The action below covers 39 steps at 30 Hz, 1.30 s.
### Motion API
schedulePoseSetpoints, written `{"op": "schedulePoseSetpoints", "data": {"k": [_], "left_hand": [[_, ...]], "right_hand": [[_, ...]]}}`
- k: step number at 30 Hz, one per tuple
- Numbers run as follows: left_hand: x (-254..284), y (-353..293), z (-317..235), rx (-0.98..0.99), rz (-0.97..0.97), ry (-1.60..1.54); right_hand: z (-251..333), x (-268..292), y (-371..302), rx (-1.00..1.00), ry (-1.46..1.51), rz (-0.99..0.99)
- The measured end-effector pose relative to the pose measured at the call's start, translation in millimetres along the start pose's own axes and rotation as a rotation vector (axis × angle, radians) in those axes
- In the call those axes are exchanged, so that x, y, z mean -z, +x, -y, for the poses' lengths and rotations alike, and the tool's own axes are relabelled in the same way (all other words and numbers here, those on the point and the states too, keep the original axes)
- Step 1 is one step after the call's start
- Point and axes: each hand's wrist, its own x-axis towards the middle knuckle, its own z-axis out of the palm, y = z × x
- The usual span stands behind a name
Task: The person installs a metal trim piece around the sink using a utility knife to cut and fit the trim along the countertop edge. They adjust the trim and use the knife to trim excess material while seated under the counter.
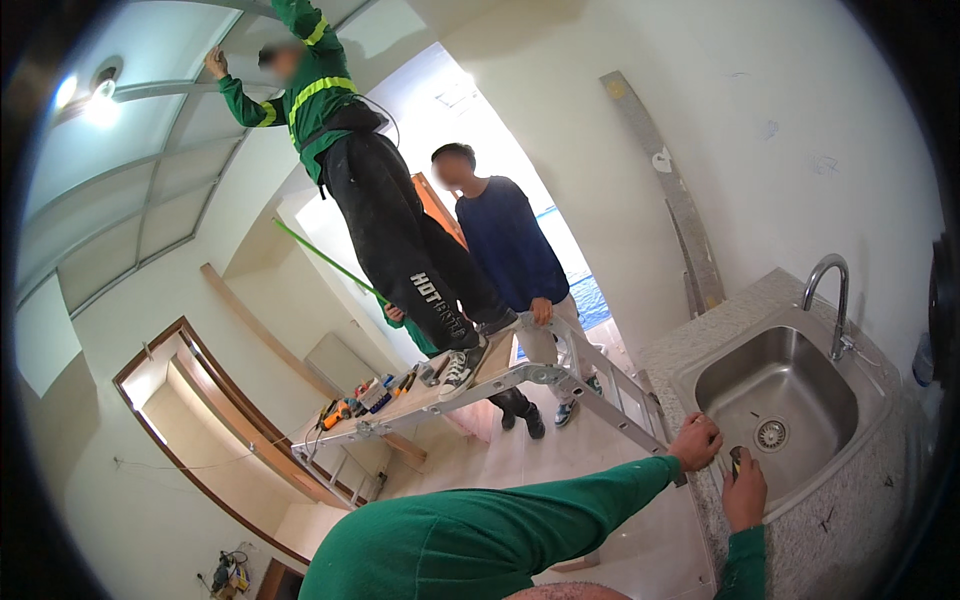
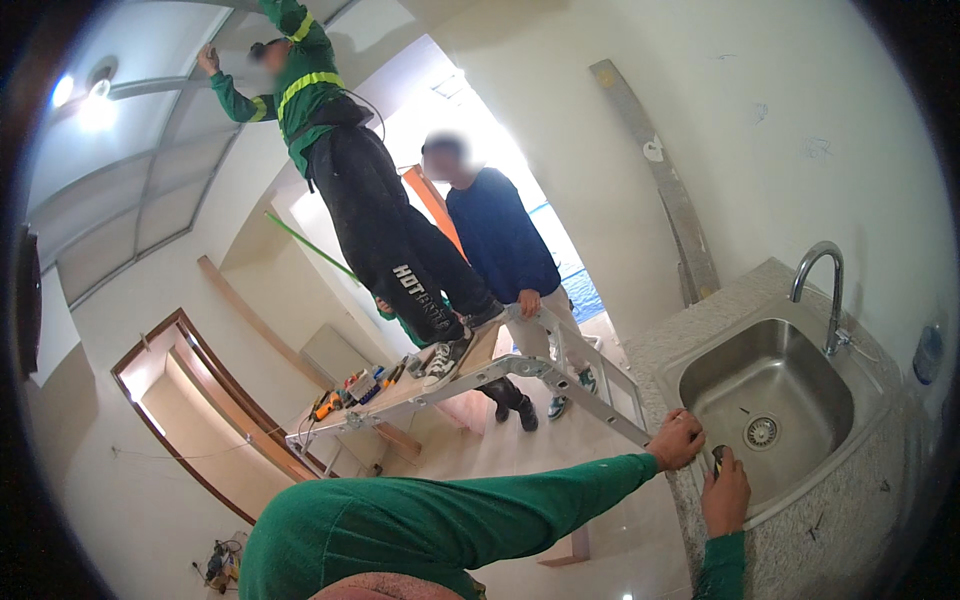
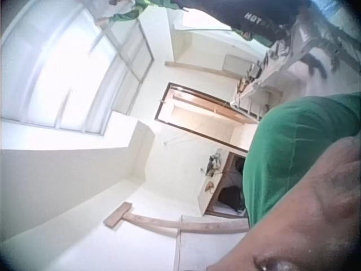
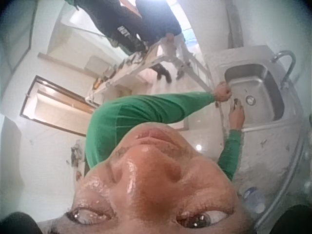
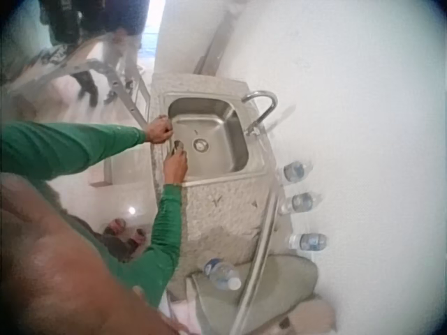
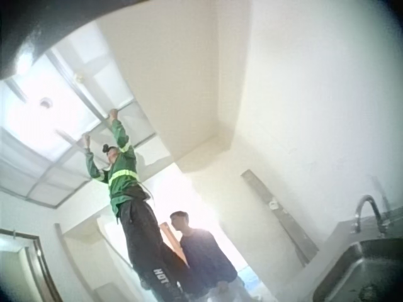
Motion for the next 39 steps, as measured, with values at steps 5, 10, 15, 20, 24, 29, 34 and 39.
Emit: {"op": "schedulePoseSetpoints", "data": {"k": [5, 10, 15, 20, 24, 29, 34, 39], "left_hand": [[1, 1, -2, 0.041, 0.030, -0.034], [2, 1, -3, 0.021, -0.014, -0.057], [3, 0, -7, 0.037, -0.034, -0.085], [1, -1, 2, 0.034, -0.014, -0.085], [-2, -1, -4, 0.030, -0.080, -0.108], [2, -1, -3, 0.041, -0.074, -0.097], [10, 3, -10, 0.089, 0.007, -0.120], [11, 2, -13, 0.083, -0.017, -0.092]], "right_hand": [[4, 4, -1, -0.016, -0.010, 0.014], [5, 3, 1, -0.029, -0.034, 0.051], [-6, -5, 0, 0.001, -0.049, 0.011], [4, -3, -1, -0.024, -0.063, 0.044], [-6, -4, 1, -0.009, -0.063, 0.041], [8, 1, 2, -0.074, -0.058, 0.084], [7, 5, 3, -0.083, -0.064, 0.100], [4, 1, 2, -0.059, -0.090, 0.067]]}}
